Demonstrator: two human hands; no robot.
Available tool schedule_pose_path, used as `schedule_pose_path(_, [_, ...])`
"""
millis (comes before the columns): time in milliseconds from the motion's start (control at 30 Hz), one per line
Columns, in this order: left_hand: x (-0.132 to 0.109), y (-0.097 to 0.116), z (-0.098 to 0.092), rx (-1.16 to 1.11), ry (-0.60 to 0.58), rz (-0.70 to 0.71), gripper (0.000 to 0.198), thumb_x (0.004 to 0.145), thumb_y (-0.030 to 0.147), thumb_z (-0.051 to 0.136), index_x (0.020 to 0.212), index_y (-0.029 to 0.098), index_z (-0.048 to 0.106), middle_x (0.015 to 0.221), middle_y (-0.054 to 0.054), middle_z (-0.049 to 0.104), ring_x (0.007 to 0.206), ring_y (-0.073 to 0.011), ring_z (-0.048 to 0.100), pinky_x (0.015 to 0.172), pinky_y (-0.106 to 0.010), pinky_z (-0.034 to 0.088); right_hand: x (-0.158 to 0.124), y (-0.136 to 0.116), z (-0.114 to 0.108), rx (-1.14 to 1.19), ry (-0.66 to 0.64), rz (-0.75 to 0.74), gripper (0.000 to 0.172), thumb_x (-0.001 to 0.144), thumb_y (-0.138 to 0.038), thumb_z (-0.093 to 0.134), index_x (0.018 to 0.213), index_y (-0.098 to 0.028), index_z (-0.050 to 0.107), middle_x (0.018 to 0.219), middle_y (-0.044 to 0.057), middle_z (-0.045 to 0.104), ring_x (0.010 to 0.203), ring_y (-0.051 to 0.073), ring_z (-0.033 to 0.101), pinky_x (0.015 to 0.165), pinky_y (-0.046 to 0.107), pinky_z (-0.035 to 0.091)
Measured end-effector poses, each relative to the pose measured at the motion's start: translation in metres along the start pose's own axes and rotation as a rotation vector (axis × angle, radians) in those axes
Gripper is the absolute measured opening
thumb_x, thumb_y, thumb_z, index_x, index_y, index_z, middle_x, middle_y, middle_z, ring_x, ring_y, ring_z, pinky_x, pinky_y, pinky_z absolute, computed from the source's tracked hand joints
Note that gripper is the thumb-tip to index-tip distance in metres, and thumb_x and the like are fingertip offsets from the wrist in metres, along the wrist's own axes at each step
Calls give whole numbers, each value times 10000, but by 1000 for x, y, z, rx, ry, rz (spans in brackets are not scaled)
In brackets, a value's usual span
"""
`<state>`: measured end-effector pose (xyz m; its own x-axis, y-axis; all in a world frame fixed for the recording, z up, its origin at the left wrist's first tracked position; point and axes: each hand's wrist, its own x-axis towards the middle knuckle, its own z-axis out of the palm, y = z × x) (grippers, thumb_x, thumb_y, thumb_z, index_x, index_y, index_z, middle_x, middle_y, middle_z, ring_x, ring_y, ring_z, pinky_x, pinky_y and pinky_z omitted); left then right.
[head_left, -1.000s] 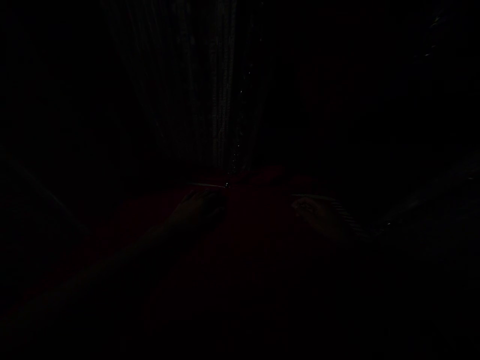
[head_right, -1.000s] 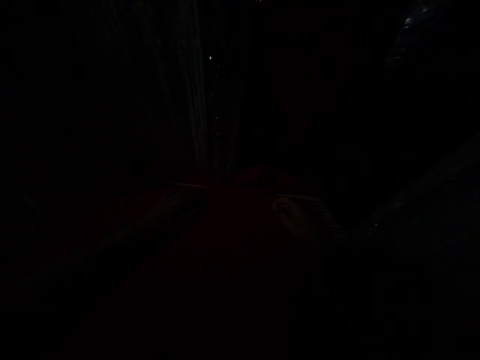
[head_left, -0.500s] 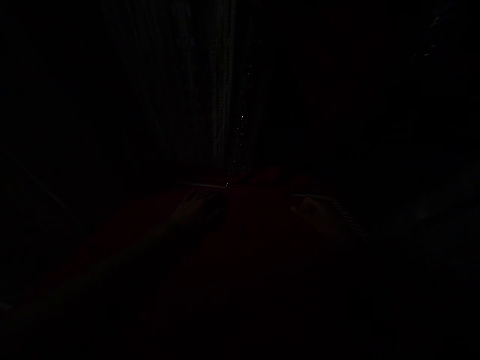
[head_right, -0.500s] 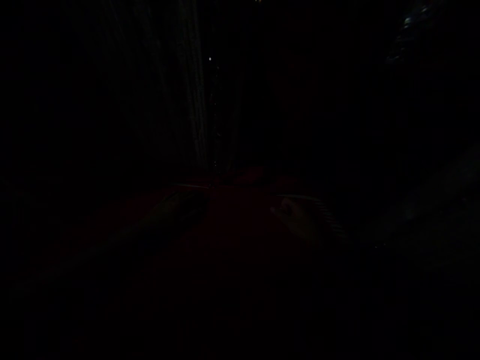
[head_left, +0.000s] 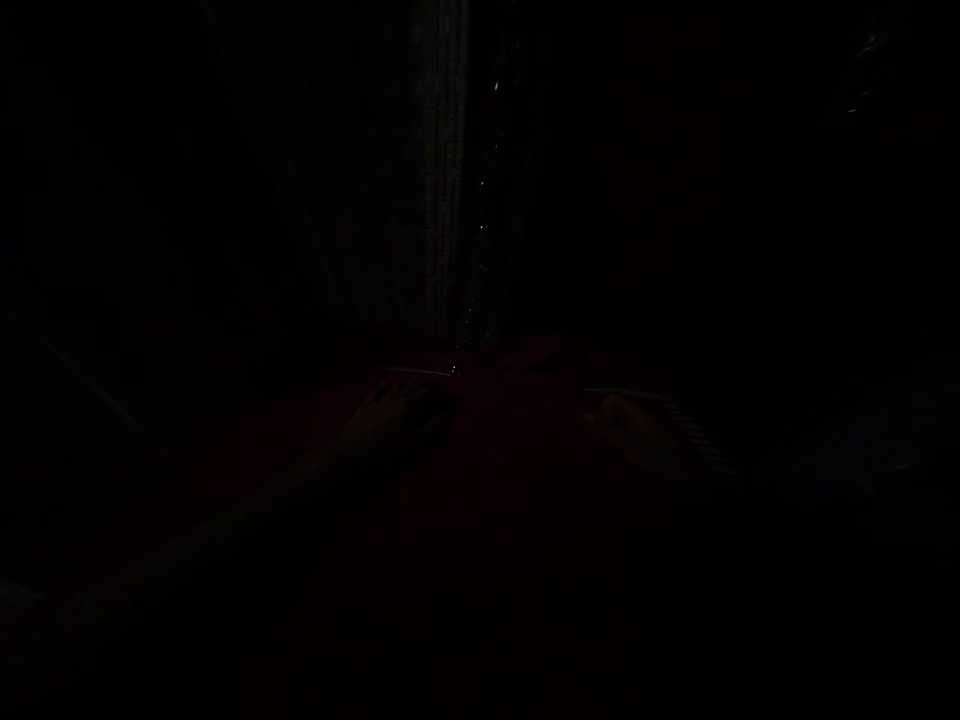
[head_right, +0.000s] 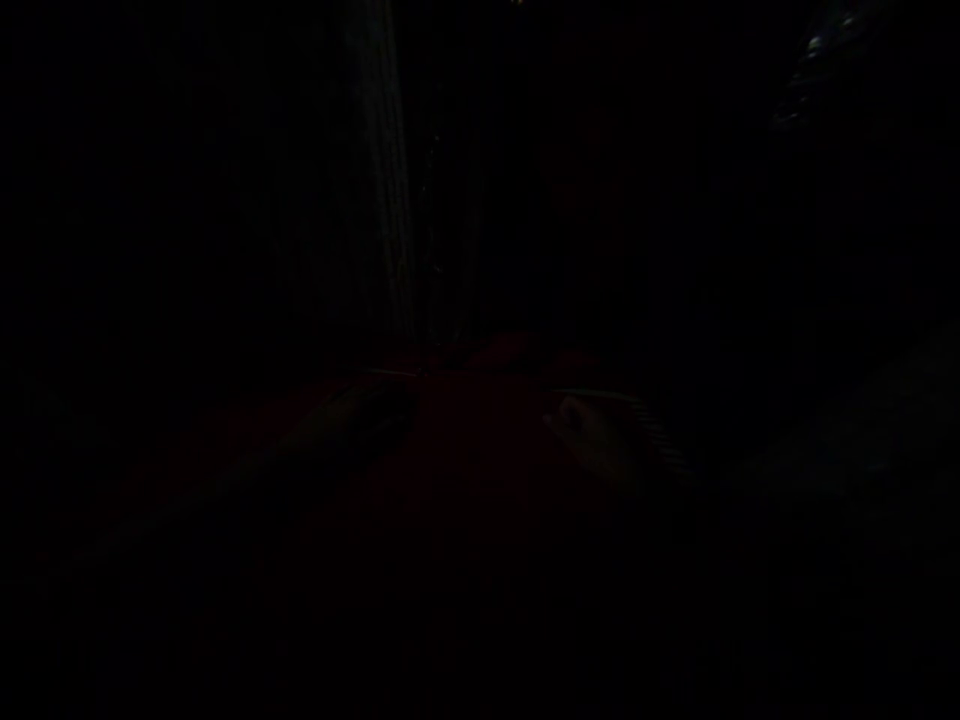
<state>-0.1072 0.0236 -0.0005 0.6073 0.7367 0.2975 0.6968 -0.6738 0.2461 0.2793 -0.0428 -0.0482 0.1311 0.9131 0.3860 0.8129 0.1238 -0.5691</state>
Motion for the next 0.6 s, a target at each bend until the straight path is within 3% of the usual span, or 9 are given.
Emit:
schedule_pose_path(133, [1, -2, 2, -1, 6, 17, 407, 1029, 490, 479, 1356, 318, 649, 1464, -17, 607, 1330, -271, 572, 1146, -470, 413, 1, -1, 0, -11, -5, -9, 430, 915, -600, 542, 773, -197, 491, 765, 29, 524, 699, 157, 462, 660, 304, 388])
schedule_pose_path(367, [0, 2, 1, 13, -22, -35, 429, 1033, 511, 459, 1389, 340, 628, 1533, -7, 555, 1374, -296, 537, 1182, -529, 358, 0, -5, -1, -11, 2, 8, 438, 920, -606, 528, 783, -191, 500, 776, 27, 530, 699, 152, 473, 659, 297, 378])
schedule_pose_path(600, [1, 3, -2, 12, -30, -14, 422, 1041, 487, 435, 1374, 320, 634, 1509, -21, 574, 1328, -287, 568, 1152, -511, 388, 2, -1, 1, 4, 8, 24, 453, 903, -627, 542, 779, -194, 483, 770, 21, 523, 679, 149, 456, 659, 303, 371])
